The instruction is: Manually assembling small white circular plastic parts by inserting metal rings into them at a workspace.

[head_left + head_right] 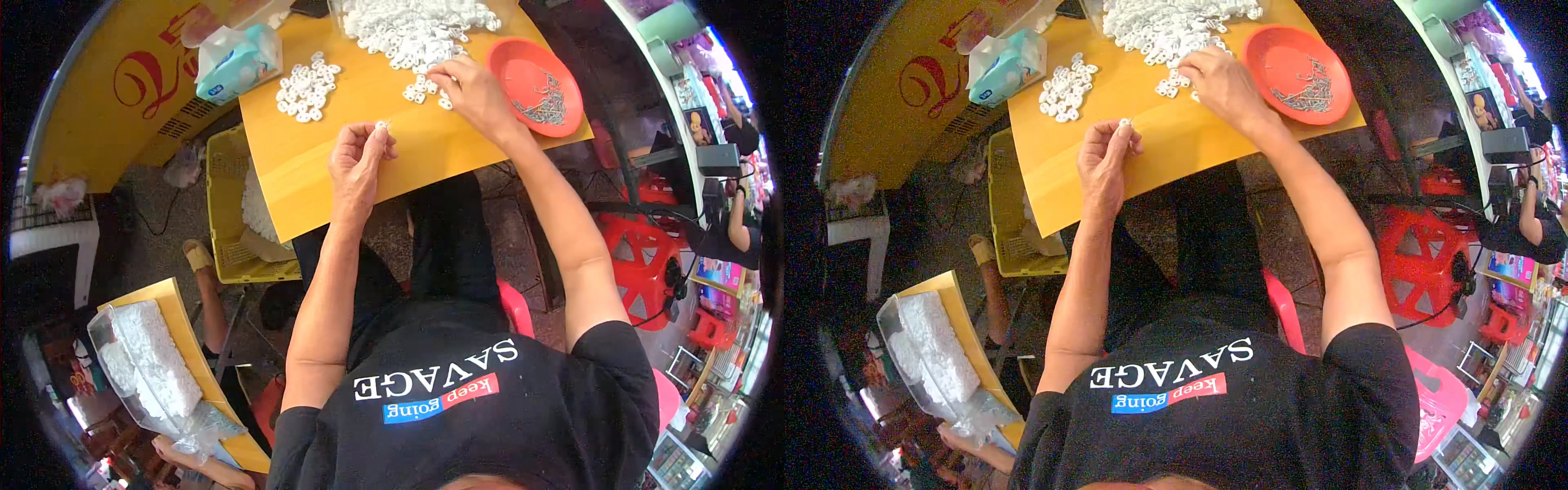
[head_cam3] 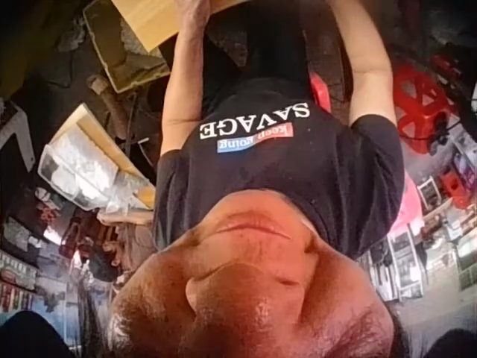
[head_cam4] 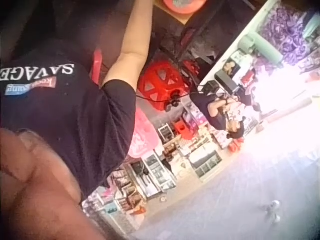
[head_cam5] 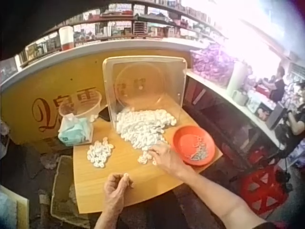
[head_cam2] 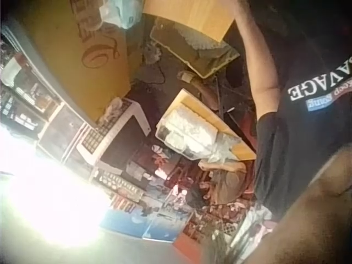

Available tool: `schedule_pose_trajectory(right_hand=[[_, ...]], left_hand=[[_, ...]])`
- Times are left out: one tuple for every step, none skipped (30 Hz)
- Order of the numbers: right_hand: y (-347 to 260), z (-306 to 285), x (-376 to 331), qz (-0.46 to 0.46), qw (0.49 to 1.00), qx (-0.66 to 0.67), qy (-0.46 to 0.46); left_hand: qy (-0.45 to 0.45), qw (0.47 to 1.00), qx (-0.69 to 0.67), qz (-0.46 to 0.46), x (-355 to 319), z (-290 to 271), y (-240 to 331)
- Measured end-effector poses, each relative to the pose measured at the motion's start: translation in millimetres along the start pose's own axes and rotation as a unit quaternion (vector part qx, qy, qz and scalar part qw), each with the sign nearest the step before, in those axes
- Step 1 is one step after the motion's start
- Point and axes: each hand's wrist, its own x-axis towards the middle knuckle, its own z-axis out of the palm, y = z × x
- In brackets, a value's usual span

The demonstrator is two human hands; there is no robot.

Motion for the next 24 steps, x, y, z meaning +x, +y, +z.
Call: schedule_pose_trajectory(right_hand=[[5.7, -0.4, 3.3, -0.001, 1.0, -0.001, -0.001], [8.6, -0.5, 6.3, -0.005, 0.999, -0.031, -0.025], [10.9, -0.4, 7.4, -0.008, 0.997, -0.061, -0.049], [12.9, 0.0, 7.2, -0.009, 0.997, -0.063, -0.05], [11.7, 0.5, 8.9, -0.008, 0.993, -0.092, -0.072], [10.6, 0.6, 10.5, -0.007, 0.988, -0.121, -0.094], [10.0, 0.2, 11.8, -0.009, 0.988, -0.121, -0.094], [8.4, -0.3, 12.7, -0.014, 0.987, -0.123, -0.101], [6.8, -0.6, 13.8, -0.018, 0.986, -0.125, -0.108], [5.3, -0.9, 15.4, -0.02, 0.986, -0.125, -0.108], [2.8, -2.0, 16.7, -0.012, 0.985, -0.122, -0.122], [1.1, -2.0, 17.7, -0.004, 0.983, -0.119, -0.136], [2.7, -0.8, 17.6, -0.005, 0.983, -0.119, -0.137], [6.3, 0.0, 16.3, -0.018, 0.987, -0.094, -0.128], [9.7, 0.6, 14.9, -0.03, 0.99, -0.069, -0.119], [13.2, 1.3, 13.3, -0.03, 0.99, -0.069, -0.121], [13.9, 0.9, 12.5, -0.044, 0.99, -0.064, -0.118], [14.7, 0.6, 11.7, -0.058, 0.99, -0.059, -0.115], [15.8, 0.2, 11.0, -0.059, 0.99, -0.059, -0.115], [14.5, -1.0, 11.4, -0.041, 0.989, -0.058, -0.133], [13.3, -2.1, 11.7, -0.023, 0.987, -0.057, -0.151], [12.2, -3.2, 11.5, -0.024, 0.987, -0.056, -0.152], [10.3, -5.1, 11.6, -0.03, 0.988, -0.059, -0.143], [8.5, -6.9, 11.8, -0.036, 0.988, -0.061, -0.135]], left_hand=[[0.0, 1.0, -0.002, 0.001, 0.6, 0.0, -0.4], [-0.004, 1.0, -0.002, 0.005, 1.0, 0.0, -0.7], [-0.009, 1.0, -0.002, 0.009, 1.1, 0.0, -1.1], [-0.009, 1.0, -0.004, 0.009, 0.6, 0.1, -1.5], [-0.008, 1.0, -0.005, 0.007, 0.5, -0.2, -1.0], [-0.008, 1.0, -0.006, 0.004, 0.7, -0.3, -0.4], [-0.006, 1.0, -0.007, 0.005, 1.2, -0.3, -0.7], [-0.009, 1.0, -0.008, 0.007, 0.9, -0.6, -0.8], [-0.011, 1.0, -0.008, 0.008, 0.8, -1.0, -0.9], [-0.01, 1.0, -0.009, 0.009, 1.0, -1.6, -0.9], [-0.008, 1.0, -0.009, 0.005, 0.8, -1.7, -0.8], [-0.007, 1.0, -0.009, 0.001, 0.6, -1.7, -0.6], [-0.005, 1.0, -0.009, 0.002, 0.5, -1.6, -0.5], [-0.007, 1.0, -0.004, 0.002, 0.4, -1.1, -0.9], [-0.009, 1.0, 0.002, 0.002, 0.3, -0.9, -1.1], [-0.008, 1.0, 0.001, 0.001, 0.2, -1.0, -1.1], [-0.012, 1.0, 0.004, -0.001, -0.2, -1.3, -1.1], [-0.017, 1.0, 0.006, -0.003, -0.5, -1.5, -1.1], [-0.016, 1.0, 0.006, -0.003, -0.8, -1.7, -1.4], [-0.016, 1.0, 0.005, 0.002, -0.6, -2.2, -1.7], [-0.016, 1.0, 0.003, 0.006, -0.5, -2.6, -2.1], [-0.015, 1.0, 0.003, 0.006, -0.3, -3.0, -2.6], [-0.014, 1.0, 0.002, 0.004, 0.6, -3.0, -2.6], [-0.013, 1.0, 0.001, 0.002, 0.9, -3.1, -2.7]])
